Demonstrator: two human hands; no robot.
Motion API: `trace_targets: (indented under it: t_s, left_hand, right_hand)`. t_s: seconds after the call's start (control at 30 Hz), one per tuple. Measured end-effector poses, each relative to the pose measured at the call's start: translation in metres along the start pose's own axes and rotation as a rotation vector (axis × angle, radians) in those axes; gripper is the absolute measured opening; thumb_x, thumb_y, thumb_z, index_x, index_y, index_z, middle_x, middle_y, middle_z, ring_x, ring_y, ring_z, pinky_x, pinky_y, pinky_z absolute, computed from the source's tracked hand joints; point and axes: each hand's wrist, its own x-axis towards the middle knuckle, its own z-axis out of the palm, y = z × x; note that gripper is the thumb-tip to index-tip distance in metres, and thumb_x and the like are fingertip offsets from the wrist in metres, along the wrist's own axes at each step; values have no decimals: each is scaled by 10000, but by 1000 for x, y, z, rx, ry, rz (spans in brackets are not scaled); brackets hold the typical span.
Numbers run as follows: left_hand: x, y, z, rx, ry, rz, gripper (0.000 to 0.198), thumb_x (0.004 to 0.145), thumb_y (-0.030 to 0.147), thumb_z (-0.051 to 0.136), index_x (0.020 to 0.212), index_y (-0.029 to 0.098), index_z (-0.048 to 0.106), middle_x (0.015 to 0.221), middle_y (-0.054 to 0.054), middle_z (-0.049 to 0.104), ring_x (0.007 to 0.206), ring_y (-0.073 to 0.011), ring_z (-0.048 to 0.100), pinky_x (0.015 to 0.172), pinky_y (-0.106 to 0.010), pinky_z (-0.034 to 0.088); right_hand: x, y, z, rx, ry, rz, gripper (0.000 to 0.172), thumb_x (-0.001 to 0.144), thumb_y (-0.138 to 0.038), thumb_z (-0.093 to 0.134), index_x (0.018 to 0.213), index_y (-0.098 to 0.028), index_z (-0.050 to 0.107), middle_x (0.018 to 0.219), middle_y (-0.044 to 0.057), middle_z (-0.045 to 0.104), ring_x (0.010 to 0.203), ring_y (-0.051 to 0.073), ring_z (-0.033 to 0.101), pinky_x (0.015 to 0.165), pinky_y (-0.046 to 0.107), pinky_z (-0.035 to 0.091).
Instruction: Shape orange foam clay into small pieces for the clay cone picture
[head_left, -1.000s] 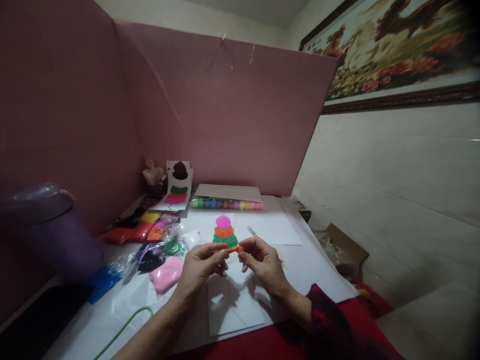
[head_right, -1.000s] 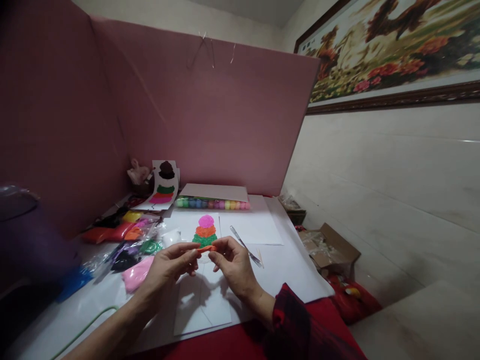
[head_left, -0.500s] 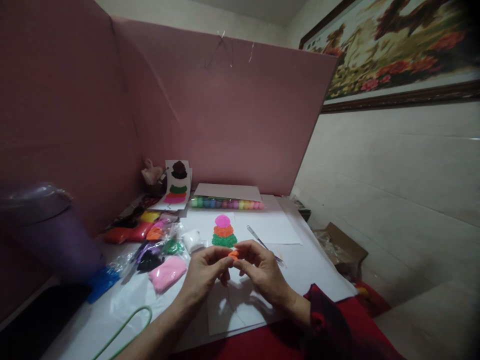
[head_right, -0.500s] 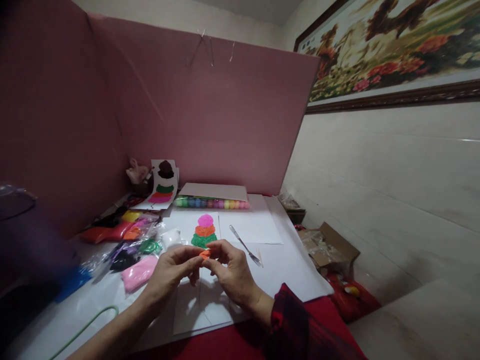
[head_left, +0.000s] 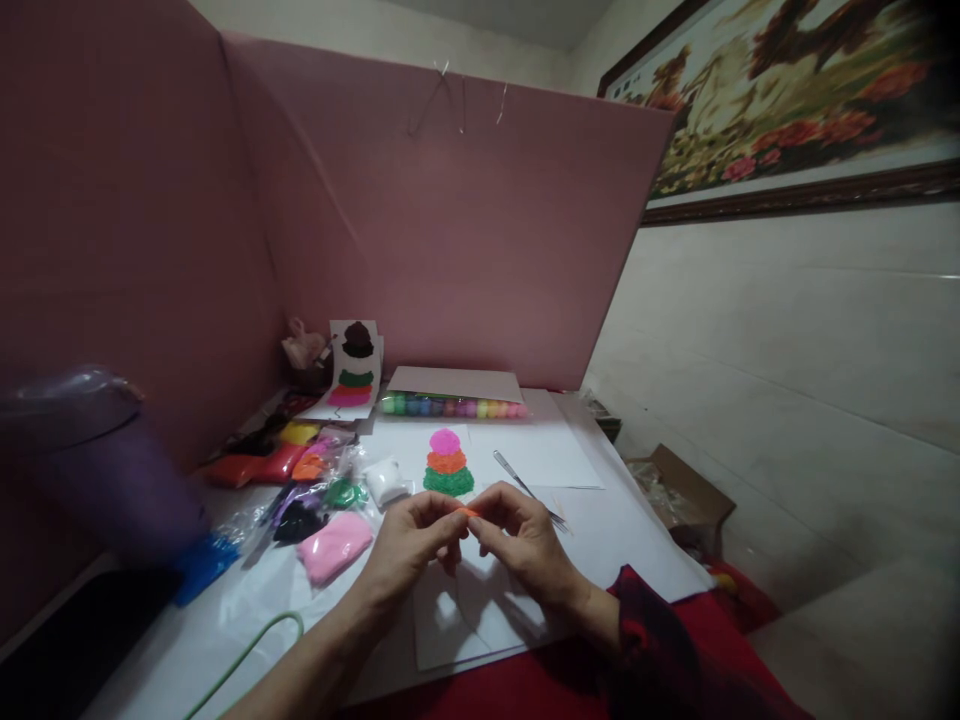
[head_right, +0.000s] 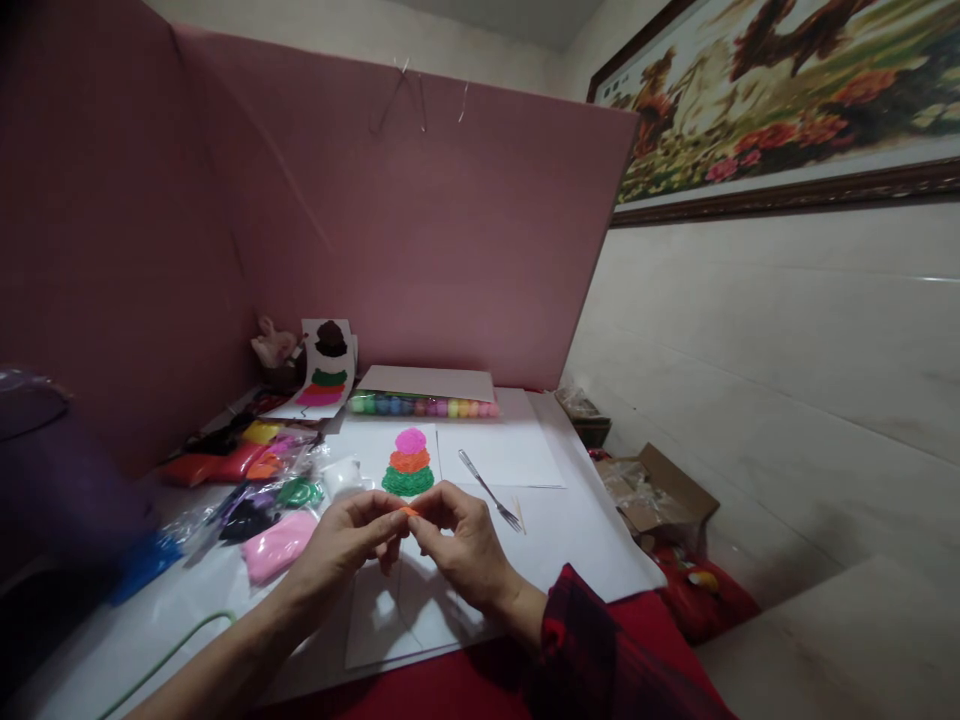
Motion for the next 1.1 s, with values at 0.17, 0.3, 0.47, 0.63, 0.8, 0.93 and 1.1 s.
trace_targets:
  t_s: [0.17,0.3,0.47,0.63,0.8,0.93,1.1]
  left_hand:
    - [4,-2,-4,-101,146,46,193,654,281,727,714,120,641,585,-4,625,422,-83,516,410,-198,415]
    - [4,-2,-6,-152,143,37,337,635,285,749,906,118,639,640,-23,650,481,-107,552,434,-217,445]
    - [0,1,-2,-45,-9,14,353,657,299,732,933,92,657,587,-18,631,464,-109,534,450,-240,453]
    - [-2,2,1,-23,14,46,265,639,319,735,777,101,676,479,15,573,417,-105,505,432,-233,425]
    - [-1,1,1,10,27,37,244,656,328,719,753,111,664,478,13,570,406,-108,506,420,-232,423]
    - [-1,1,-1,22,19,40,236,689,333,693,758,110,662,524,-8,600,447,-117,533,448,-237,445]
    - [-2,3,-1,18,-50,36,210,686,301,704,742,106,650,526,-8,607,448,-109,535,457,-230,447]
  right_hand:
    - [5,5,-1,115,111,60,169,752,-315,664,768,-165,588,630,-24,554,499,93,504,446,216,467]
    - [7,6,-1,131,141,83,182,730,-299,689,817,-163,606,681,-8,583,558,109,527,477,222,486]
    - [3,5,1,128,43,78,184,738,-278,695,865,-169,619,704,-2,605,624,127,565,529,230,490]
    - [0,1,2,-9,37,12,171,760,-248,669,912,-188,620,774,5,619,639,130,578,545,239,501]
    - [-1,-2,1,-85,17,11,130,793,-279,637,861,-172,611,730,10,615,634,141,589,547,253,504]
    - [0,-2,0,-83,5,6,119,821,-277,603,849,-161,613,716,17,617,623,142,587,535,256,497]
    - [-1,-4,0,-80,-1,-6,109,837,-271,583,857,-166,601,725,13,602,616,131,570,537,251,493]
